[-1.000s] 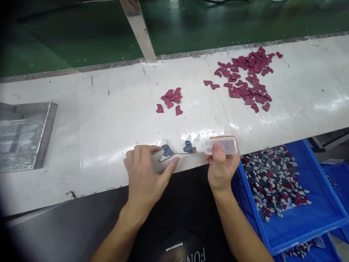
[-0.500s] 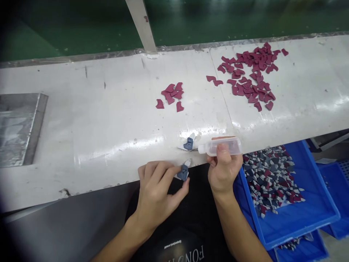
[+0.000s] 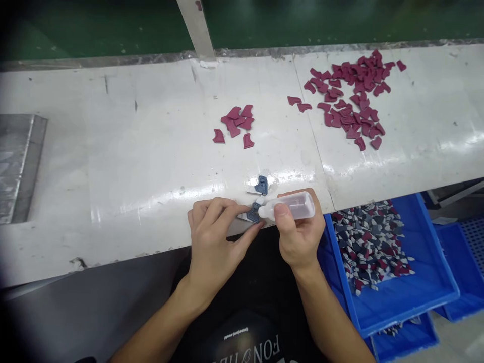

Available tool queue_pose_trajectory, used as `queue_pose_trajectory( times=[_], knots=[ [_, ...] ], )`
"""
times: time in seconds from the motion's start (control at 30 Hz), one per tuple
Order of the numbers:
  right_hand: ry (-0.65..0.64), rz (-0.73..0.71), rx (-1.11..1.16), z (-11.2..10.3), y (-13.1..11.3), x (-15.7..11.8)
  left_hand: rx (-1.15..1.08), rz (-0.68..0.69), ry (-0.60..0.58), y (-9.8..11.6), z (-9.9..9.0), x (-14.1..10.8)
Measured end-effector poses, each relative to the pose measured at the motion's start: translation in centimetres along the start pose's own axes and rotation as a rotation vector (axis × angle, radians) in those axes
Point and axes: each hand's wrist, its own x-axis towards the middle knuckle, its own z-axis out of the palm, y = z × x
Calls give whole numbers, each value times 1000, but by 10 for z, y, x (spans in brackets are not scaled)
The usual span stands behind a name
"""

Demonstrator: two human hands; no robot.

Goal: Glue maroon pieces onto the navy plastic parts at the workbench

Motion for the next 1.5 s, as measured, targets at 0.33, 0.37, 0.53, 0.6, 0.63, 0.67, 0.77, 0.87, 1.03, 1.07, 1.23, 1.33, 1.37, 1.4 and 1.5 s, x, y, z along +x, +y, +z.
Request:
queue_pose_trajectory(
  times=[0.33, 0.37, 0.53, 0.6, 0.63, 0.67, 0.77, 0.87, 1.03, 1.07, 1.23, 1.33, 1.37, 1.4, 1.5],
  knots=[
    [-5, -64, -47, 2, -4, -1, -8, -2, 2, 1, 1, 2],
    [-8, -69, -57, 2, -5, -1, -7, -1, 4, 1, 1, 2],
    [-48, -118, -98, -2, -8, 0, -6, -3, 2, 1, 2, 1],
    [-52, -147, -123, -6, -10, 1, -5, 1, 1, 0, 2, 1],
    [-50, -159, -139, -8, -12, 1, -4, 4, 3, 0, 2, 1],
    [-45, -170, -157, -9, -13, 2, -3, 6, 5, 0, 2, 1],
    [-37, -199, -197, -12, -17, 4, -2, 13, 12, 0, 2, 1],
    [-26, -218, -220, -11, -20, 4, 1, 8, 8, 0, 2, 2],
    [32, -164, -229, -7, -14, 6, 3, 12, 15, 1, 2, 2],
    [42, -150, -222, -6, -12, 7, 3, 13, 13, 1, 2, 2],
    [68, -132, -204, -1, -6, 9, 3, 10, 6, 0, 2, 2],
    [80, -137, -196, 4, -7, 9, 8, 15, -1, 0, 2, 2],
    [84, -136, -196, 5, -7, 9, 9, 15, -4, 0, 2, 2],
    [88, -133, -197, 7, -7, 9, 10, 15, -4, 0, 2, 2],
    [91, -125, -209, 8, -7, 8, 8, 14, 3, 0, 3, 2]
  ],
)
